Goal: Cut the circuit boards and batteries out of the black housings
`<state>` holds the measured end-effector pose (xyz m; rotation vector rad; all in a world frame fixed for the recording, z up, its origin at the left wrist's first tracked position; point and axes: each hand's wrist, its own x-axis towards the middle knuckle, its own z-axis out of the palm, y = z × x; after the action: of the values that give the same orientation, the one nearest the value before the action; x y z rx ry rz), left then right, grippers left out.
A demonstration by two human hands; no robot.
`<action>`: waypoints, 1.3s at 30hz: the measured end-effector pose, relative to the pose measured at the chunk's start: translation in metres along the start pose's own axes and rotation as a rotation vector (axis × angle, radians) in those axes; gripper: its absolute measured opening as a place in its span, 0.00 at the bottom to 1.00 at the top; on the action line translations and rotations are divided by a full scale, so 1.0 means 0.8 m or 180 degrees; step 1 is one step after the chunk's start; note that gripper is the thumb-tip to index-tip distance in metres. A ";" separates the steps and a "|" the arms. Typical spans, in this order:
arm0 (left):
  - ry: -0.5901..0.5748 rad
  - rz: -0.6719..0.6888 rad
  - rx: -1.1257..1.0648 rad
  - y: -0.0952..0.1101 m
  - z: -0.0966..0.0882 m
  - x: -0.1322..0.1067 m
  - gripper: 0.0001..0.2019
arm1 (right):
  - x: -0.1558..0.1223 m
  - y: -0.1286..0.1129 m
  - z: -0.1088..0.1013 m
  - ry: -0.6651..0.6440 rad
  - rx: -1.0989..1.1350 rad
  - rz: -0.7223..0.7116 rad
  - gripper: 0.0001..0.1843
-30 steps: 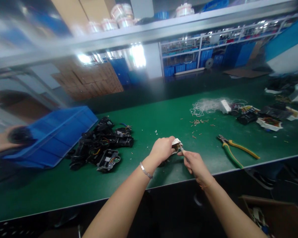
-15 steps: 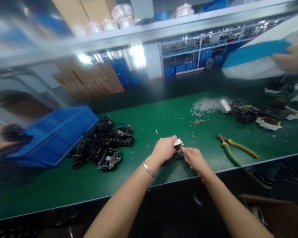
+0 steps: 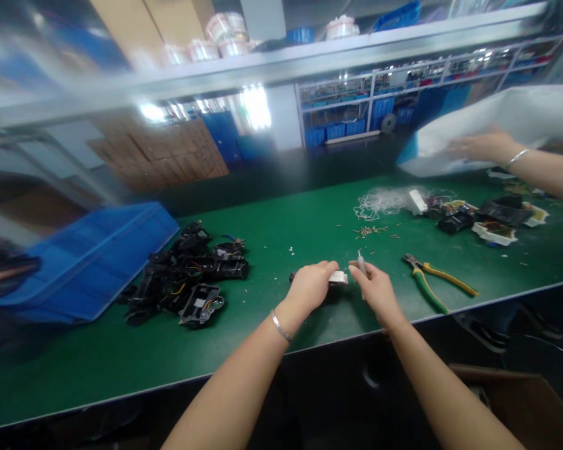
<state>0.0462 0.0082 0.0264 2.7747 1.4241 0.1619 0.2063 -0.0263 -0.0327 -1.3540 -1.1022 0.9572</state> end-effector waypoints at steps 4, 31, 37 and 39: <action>0.0049 0.0109 0.0091 0.001 0.002 0.000 0.08 | 0.027 0.000 0.007 -0.0027 -0.0069 -0.0122 0.22; 0.0108 0.0228 -0.0378 -0.011 0.003 0.004 0.28 | 0.105 0.019 -0.108 0.0973 -0.1148 -0.0350 0.31; 0.0083 0.0168 -0.0390 -0.010 0.005 0.005 0.33 | 0.049 -0.004 -0.052 -0.0426 -0.1091 -0.1034 0.29; 0.0058 0.0097 -0.0381 -0.009 0.005 0.004 0.36 | 0.034 -0.005 -0.023 -0.0936 -0.0984 -0.1084 0.32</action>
<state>0.0430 0.0150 0.0224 2.7062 1.3294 0.2643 0.2306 -0.0043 -0.0263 -1.2331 -1.7004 0.7682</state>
